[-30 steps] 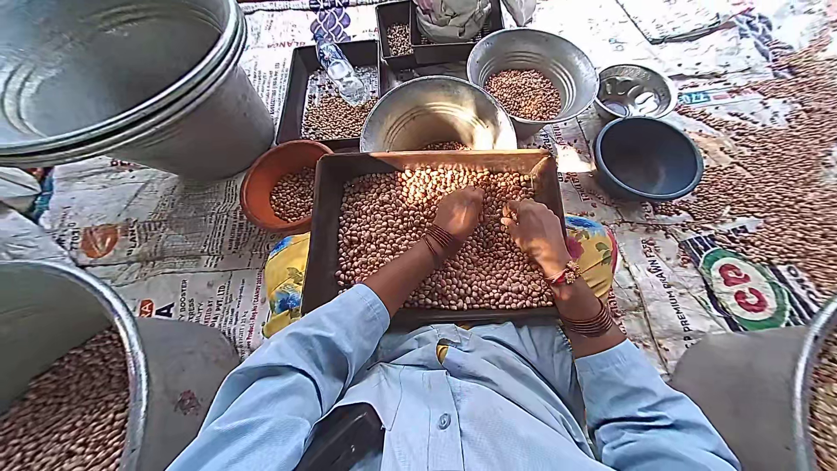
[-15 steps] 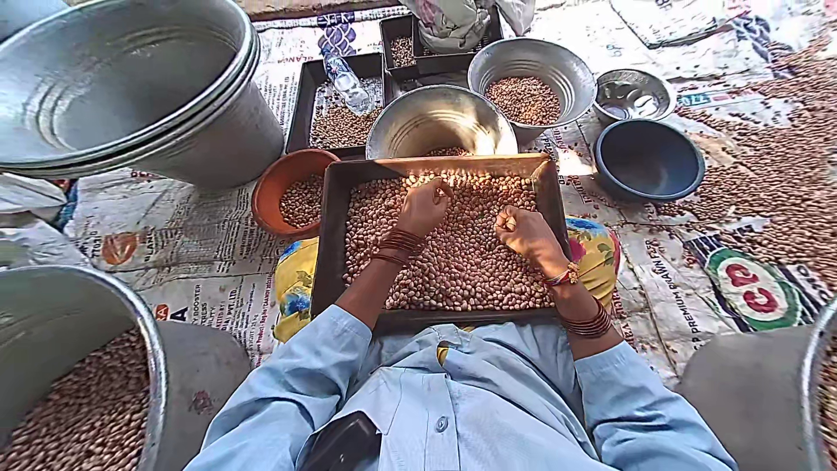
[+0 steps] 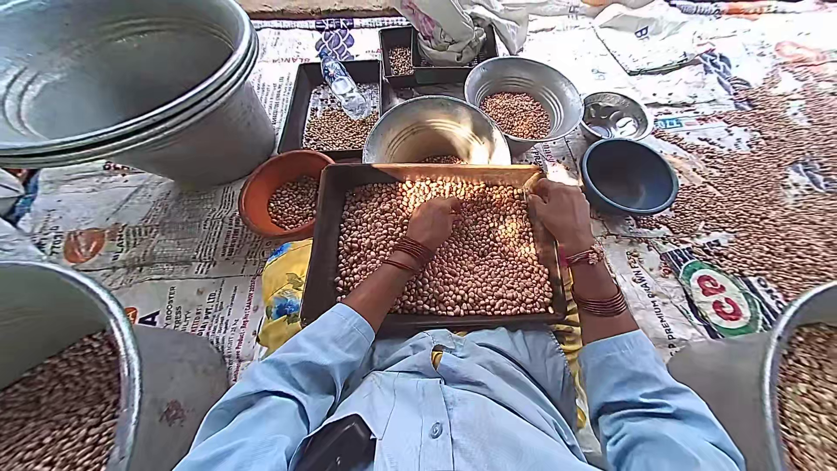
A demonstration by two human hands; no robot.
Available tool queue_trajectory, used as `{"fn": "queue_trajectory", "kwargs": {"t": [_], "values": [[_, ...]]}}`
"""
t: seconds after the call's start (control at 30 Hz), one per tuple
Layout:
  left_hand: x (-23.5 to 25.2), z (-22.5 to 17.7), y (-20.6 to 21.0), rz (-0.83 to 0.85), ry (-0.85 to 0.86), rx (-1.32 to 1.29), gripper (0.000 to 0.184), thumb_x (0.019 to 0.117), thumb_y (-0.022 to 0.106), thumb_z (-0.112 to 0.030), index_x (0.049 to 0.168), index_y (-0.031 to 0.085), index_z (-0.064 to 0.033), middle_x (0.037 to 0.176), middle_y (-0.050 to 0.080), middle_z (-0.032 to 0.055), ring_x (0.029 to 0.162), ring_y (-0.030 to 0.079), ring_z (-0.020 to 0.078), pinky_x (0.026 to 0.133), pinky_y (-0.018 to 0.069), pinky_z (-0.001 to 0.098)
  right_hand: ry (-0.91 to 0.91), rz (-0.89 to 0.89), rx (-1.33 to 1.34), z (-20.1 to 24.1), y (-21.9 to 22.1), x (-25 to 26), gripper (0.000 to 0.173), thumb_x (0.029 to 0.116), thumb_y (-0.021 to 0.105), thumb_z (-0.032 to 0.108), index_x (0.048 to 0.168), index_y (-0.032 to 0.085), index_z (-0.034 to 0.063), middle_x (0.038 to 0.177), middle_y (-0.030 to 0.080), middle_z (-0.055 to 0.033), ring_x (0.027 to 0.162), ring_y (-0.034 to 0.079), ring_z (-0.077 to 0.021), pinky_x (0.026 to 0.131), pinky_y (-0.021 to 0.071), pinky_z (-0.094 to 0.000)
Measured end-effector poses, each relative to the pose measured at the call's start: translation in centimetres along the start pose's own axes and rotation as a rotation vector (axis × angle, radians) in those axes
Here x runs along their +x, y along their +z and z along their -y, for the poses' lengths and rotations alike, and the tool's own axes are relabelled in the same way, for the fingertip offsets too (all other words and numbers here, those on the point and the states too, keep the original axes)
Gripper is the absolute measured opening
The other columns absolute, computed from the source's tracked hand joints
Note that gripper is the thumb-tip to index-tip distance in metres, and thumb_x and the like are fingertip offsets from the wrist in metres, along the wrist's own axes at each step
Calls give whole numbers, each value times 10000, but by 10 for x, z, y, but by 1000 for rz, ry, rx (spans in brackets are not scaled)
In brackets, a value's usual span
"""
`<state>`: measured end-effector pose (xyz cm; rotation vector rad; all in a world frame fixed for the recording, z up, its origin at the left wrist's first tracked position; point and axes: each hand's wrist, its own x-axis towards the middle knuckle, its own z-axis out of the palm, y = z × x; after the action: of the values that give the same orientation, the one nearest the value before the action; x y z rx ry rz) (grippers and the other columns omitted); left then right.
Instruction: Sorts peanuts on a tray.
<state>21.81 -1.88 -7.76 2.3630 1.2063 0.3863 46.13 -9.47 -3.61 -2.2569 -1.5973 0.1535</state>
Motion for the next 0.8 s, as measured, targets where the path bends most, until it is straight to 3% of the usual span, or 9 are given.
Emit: {"fn": "queue_trajectory", "kwargs": {"t": [0.07, 0.17, 0.33, 0.4, 0.47, 0.53, 0.67, 0.73, 0.8], "values": [[6, 12, -5, -113, -24, -86, 192, 998, 636, -112, 1170, 713, -74, 982, 721, 212, 901, 700, 413, 795, 546, 614, 6, 104, -216, 8, 6, 18, 174, 980, 618, 125, 1072, 745, 49, 1004, 727, -248, 970, 697, -476, 780, 520, -662], [4, 34, -27, -329, -92, -174, 149, 1004, 614, -93, 1125, 698, -69, 806, 661, 180, 694, 630, 365, 645, 518, 558, -22, 162, -425, 18, 16, 20, 181, 978, 544, 32, 935, 717, 0, 897, 711, -235, 884, 706, -443, 706, 528, -595], [1, 44, -43, -315, -180, -179, 140, 1012, 606, -102, 1100, 712, -83, 797, 654, 180, 695, 622, 373, 634, 498, 568, -38, 161, -489, 20, 25, 17, 170, 978, 539, -3, 892, 680, -43, 862, 689, -244, 874, 702, -440, 690, 535, -555], [3, 37, -36, -277, -144, -151, 143, 1010, 625, -119, 1103, 729, -83, 846, 686, 194, 748, 653, 385, 680, 516, 584, -66, 111, -426, 14, 30, 13, 139, 966, 584, 15, 893, 685, -45, 857, 687, -250, 867, 695, -452, 700, 533, -578], [3, 28, -29, -212, -144, -57, 167, 1006, 644, -143, 1134, 735, -84, 1041, 719, 221, 971, 687, 438, 837, 530, 646, -80, 83, -391, 11, 34, 11, 132, 973, 584, 25, 959, 696, -43, 872, 692, -254, 879, 698, -458, 700, 541, -584], [2, 23, -22, -158, -178, 38, 183, 1007, 639, -147, 1154, 727, -84, 1126, 706, 237, 1072, 666, 471, 877, 517, 673, -60, 89, -380, 12, 34, 10, 158, 994, 574, 56, 1024, 698, -38, 906, 701, -250, 914, 699, -454, 728, 547, -585], [17, 30, -20, -120, -228, 4, 188, 1012, 622, -138, 1120, 748, -51, 1078, 721, 226, 1051, 678, 443, 905, 510, 655, 7, 150, -268, 18, 21, 10, 174, 960, 667, 159, 1024, 721, 6, 950, 719, -226, 960, 697, -430, 785, 532, -606], [17, 28, -26, -82, -254, -206, 187, 1019, 644, -163, 1086, 738, -16, 967, 719, 197, 924, 681, 357, 880, 513, 579, 0, 229, -100, 24, 12, 8, 175, 952, 686, 186, 1043, 747, 48, 973, 730, -200, 968, 697, -409, 804, 523, -615], [13, 22, -30, 106, -266, -477, 245, 1062, 579, -191, 1159, 670, 15, 952, 696, 120, 803, 656, 175, 802, 546, 382, -77, 360, 61, 39, 4, 1, 218, 977, 670, 207, 1136, 745, 77, 1049, 732, -185, 1012, 690, -389, 875, 520, -619]]}}
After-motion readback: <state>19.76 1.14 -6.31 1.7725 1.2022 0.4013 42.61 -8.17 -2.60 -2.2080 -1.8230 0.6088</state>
